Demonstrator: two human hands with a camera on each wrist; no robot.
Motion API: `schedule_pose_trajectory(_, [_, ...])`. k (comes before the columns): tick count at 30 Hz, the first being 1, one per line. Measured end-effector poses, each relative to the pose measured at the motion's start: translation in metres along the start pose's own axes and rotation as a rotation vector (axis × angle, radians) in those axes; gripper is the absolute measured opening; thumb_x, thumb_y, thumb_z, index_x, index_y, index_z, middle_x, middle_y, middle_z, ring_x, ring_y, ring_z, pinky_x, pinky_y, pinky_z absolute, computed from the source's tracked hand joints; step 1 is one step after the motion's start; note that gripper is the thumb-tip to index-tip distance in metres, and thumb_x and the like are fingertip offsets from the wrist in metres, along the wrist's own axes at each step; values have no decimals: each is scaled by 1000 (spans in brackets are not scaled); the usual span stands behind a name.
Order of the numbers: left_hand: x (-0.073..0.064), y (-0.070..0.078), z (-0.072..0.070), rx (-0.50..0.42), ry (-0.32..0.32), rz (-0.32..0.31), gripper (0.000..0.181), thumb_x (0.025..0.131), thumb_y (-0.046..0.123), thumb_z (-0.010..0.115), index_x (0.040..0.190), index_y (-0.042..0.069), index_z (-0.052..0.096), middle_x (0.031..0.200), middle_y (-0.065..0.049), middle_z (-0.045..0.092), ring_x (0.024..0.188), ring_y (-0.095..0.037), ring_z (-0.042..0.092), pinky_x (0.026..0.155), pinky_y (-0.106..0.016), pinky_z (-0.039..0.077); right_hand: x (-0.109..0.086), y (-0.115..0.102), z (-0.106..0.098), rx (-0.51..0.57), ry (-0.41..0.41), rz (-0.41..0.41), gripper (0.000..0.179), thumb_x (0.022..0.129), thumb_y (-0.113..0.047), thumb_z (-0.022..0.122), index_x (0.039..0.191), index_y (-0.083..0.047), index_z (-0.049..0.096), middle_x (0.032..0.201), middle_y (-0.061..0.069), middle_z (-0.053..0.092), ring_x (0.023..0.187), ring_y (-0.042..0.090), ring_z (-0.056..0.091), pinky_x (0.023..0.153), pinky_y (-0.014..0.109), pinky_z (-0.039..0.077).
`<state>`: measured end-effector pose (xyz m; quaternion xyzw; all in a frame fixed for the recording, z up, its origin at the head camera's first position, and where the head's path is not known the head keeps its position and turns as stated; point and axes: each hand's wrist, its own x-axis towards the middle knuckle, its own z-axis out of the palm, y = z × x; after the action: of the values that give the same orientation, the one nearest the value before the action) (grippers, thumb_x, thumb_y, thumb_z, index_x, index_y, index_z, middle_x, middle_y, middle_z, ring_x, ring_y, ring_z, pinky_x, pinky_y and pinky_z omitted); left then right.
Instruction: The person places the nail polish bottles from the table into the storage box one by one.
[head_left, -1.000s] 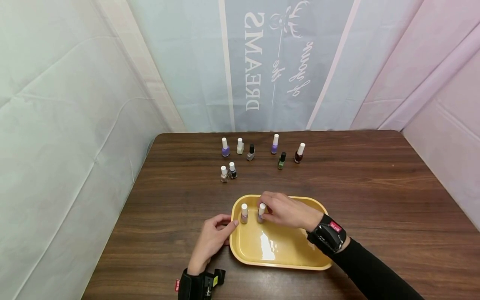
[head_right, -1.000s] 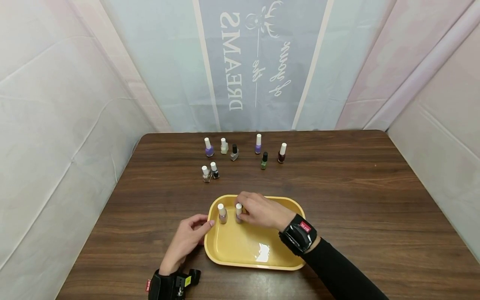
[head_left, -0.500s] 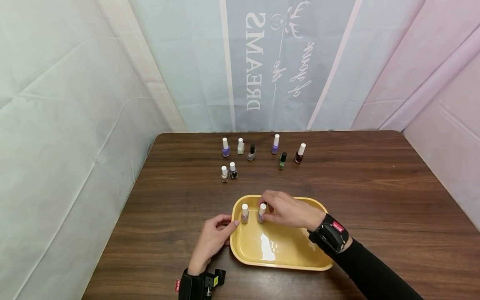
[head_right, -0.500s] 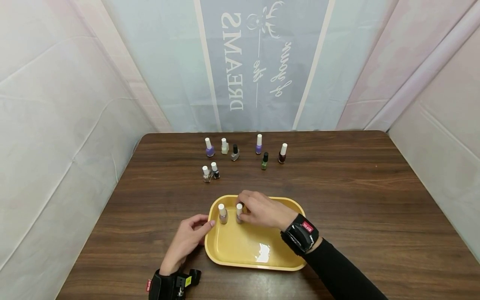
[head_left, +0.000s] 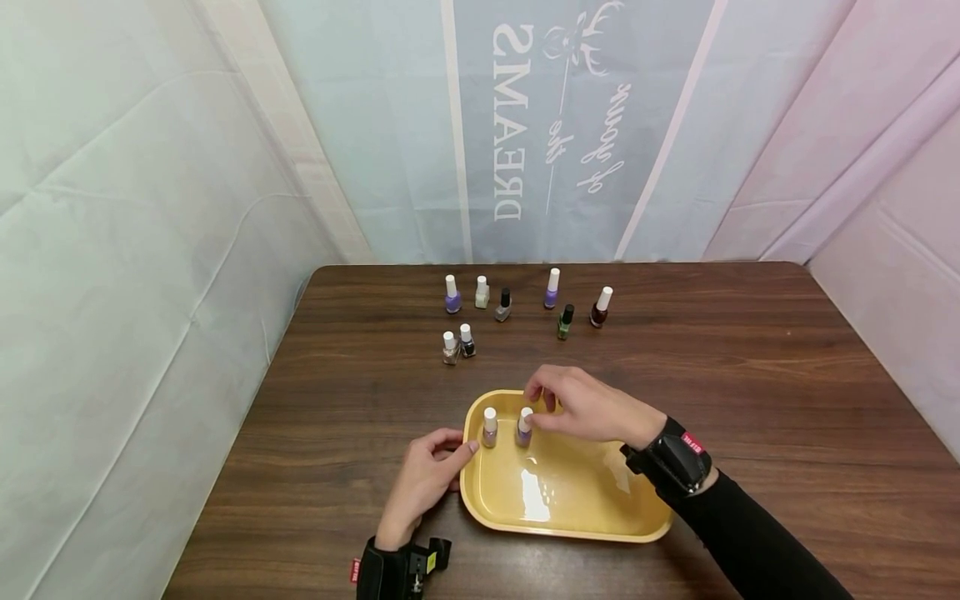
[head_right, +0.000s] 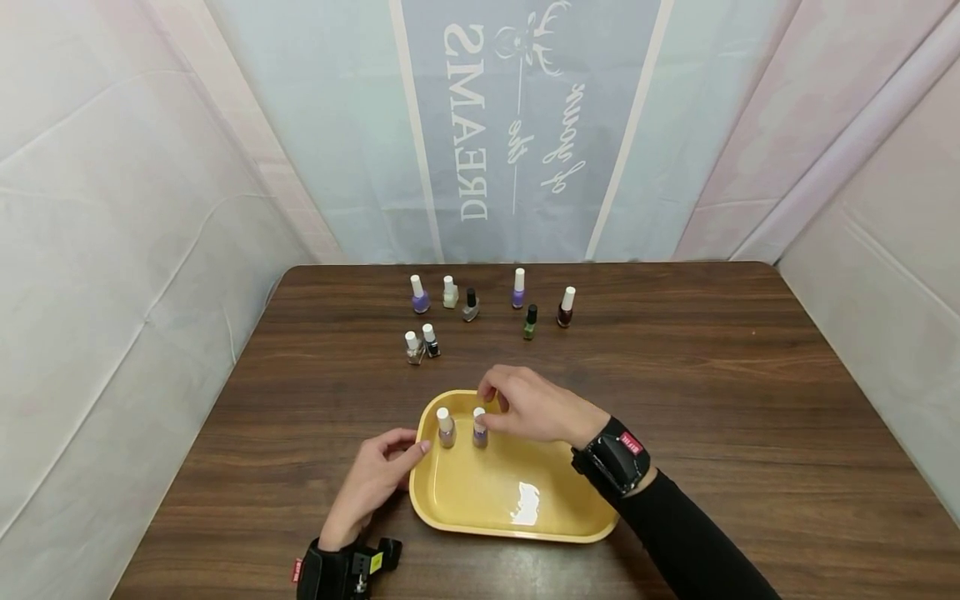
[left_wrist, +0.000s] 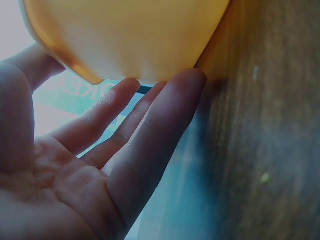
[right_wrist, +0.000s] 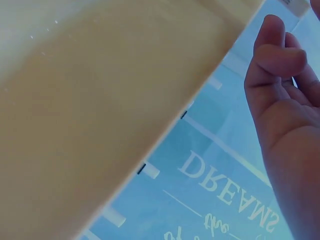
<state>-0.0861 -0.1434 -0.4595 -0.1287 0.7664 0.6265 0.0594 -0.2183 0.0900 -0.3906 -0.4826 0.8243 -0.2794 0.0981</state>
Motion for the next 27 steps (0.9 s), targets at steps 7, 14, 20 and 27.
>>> schedule_pose_trajectory(7, [0, 1, -1, -21, -8, -11, 44, 91, 34, 68, 120, 2, 63, 105, -15, 70, 77, -15, 68, 59, -25, 56, 5, 2, -11, 1, 34, -14, 23, 88, -25, 70, 104, -10, 64, 88, -1, 63, 75, 6, 55, 65, 20, 47])
schedule_pose_trajectory(14, [-1, 3, -1, -16, -12, -16, 45, 91, 35, 67, 120, 2, 63, 107, -14, 69, 77, -14, 68, 59, -26, 56, 9, 6, -23, 8, 71, 3, 19, 90, -23, 69, 105, -13, 62, 89, -4, 63, 75, 3, 54, 66, 21, 49])
schedule_pose_trajectory(20, [-1, 3, -1, -21, -15, -6, 45, 91, 35, 68, 120, 1, 63, 106, -14, 69, 78, -15, 68, 59, -26, 57, 15, 15, -30, 10, 116, 23, 17, 91, -20, 67, 106, -12, 61, 90, -5, 62, 76, 5, 55, 67, 23, 49])
schedule_pose_trajectory(27, [0, 2, 0, -49, -19, -2, 43, 91, 32, 68, 119, 1, 63, 105, -17, 69, 76, -18, 69, 57, -25, 55, 25, 31, -38, 21, 200, 88, 20, 91, -17, 67, 109, -10, 60, 96, 1, 63, 82, 11, 58, 72, 29, 50])
